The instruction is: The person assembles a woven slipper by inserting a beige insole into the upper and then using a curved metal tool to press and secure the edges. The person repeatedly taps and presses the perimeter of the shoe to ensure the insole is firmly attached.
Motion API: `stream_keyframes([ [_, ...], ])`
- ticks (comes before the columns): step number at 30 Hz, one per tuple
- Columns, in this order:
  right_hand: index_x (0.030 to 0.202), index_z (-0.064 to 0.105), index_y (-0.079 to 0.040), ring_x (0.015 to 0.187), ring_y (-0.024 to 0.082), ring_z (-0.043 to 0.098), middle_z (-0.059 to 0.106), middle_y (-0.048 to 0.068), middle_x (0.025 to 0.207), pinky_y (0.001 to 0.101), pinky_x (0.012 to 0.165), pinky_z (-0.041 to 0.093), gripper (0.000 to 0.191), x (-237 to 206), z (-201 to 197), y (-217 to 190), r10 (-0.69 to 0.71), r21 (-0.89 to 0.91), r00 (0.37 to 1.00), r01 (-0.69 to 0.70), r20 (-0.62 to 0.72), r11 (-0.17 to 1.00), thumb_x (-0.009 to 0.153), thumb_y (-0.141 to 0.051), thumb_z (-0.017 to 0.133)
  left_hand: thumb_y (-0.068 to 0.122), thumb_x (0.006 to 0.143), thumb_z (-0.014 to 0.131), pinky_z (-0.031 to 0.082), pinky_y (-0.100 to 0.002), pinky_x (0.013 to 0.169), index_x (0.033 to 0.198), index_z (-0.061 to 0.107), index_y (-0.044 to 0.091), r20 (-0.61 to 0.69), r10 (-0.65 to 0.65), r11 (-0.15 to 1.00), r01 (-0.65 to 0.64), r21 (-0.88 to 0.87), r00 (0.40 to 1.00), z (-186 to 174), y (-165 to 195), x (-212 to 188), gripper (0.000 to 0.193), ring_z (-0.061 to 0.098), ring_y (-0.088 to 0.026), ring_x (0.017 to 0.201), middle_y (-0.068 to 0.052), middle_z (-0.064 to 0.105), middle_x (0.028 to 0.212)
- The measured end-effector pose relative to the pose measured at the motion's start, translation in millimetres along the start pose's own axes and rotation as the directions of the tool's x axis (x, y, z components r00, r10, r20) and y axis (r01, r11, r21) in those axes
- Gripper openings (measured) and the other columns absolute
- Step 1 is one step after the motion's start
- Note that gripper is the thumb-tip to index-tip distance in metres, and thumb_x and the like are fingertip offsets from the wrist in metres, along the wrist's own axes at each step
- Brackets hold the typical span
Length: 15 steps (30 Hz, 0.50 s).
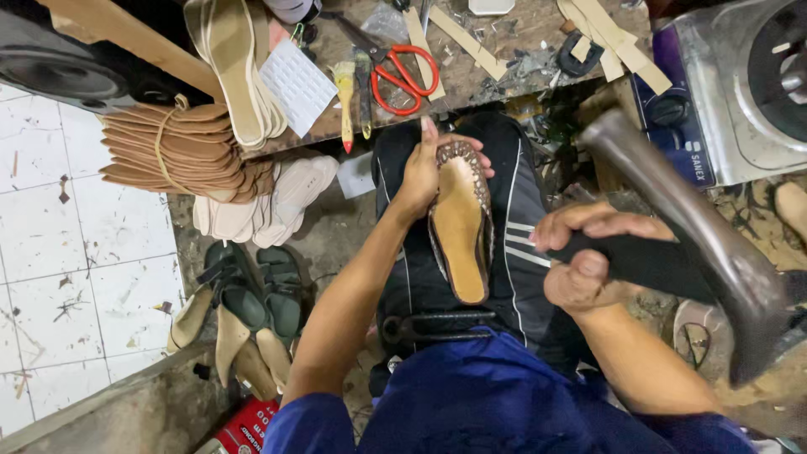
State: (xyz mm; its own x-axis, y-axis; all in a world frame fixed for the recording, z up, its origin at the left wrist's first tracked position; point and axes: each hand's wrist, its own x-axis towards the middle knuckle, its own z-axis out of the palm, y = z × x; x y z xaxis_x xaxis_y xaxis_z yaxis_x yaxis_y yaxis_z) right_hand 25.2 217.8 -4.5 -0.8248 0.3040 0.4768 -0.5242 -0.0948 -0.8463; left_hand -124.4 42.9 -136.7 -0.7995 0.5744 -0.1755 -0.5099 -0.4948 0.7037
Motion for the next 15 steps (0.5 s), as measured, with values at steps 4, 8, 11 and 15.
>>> stream_keyframes([
  [4,0.120,0.057,0.001,0.077,0.037,0.071,0.068,0.019,0.088,0.0419,0.065,0.057,0.036,13,6,21,0.143,-0.509,0.936,0.043,0.321,0.860,0.100,-0.026,0.071,0.073,0.106,0.018,0.056,-0.043,0.092,0.118,0.070,-0.009,-0.046,0.150,0.933,-0.126,0.338,0.988,-1,0,2,0.098,0.071,-0.034,0.098,-0.022,0.074,0.104],
  [8,0.112,0.061,0.003,0.073,0.029,0.073,0.071,0.020,0.085,0.0409,0.065,0.056,0.033,4,-13,13,0.242,-0.744,0.939,0.022,0.245,0.668,0.099,-0.026,0.072,0.071,0.102,0.019,0.062,-0.045,0.082,0.115,0.064,-0.006,0.012,0.004,1.000,-0.004,-0.007,1.000,5,3,2,0.090,0.076,-0.036,0.089,-0.022,0.073,0.096],
  [11,0.106,0.063,0.002,0.059,0.021,0.068,0.070,0.015,0.079,0.0344,0.056,0.056,0.030,-12,-15,8,0.207,-0.131,0.971,-0.223,-0.121,0.966,0.099,-0.026,0.070,0.070,0.103,0.022,0.063,-0.047,0.078,0.116,0.064,-0.005,-0.029,0.011,1.000,-0.011,0.020,1.000,10,5,-4,0.087,0.075,-0.035,0.088,-0.022,0.073,0.097],
  [15,0.105,0.067,0.005,0.070,0.030,0.069,0.069,0.020,0.079,0.0387,0.061,0.051,0.026,-19,-9,12,0.334,-0.774,0.923,-0.068,0.190,0.630,0.099,-0.020,0.070,0.071,0.101,0.022,0.062,-0.046,0.078,0.116,0.064,-0.006,-0.045,0.024,0.992,-0.018,0.124,0.999,12,11,-5,0.088,0.076,-0.036,0.087,-0.021,0.073,0.098],
])
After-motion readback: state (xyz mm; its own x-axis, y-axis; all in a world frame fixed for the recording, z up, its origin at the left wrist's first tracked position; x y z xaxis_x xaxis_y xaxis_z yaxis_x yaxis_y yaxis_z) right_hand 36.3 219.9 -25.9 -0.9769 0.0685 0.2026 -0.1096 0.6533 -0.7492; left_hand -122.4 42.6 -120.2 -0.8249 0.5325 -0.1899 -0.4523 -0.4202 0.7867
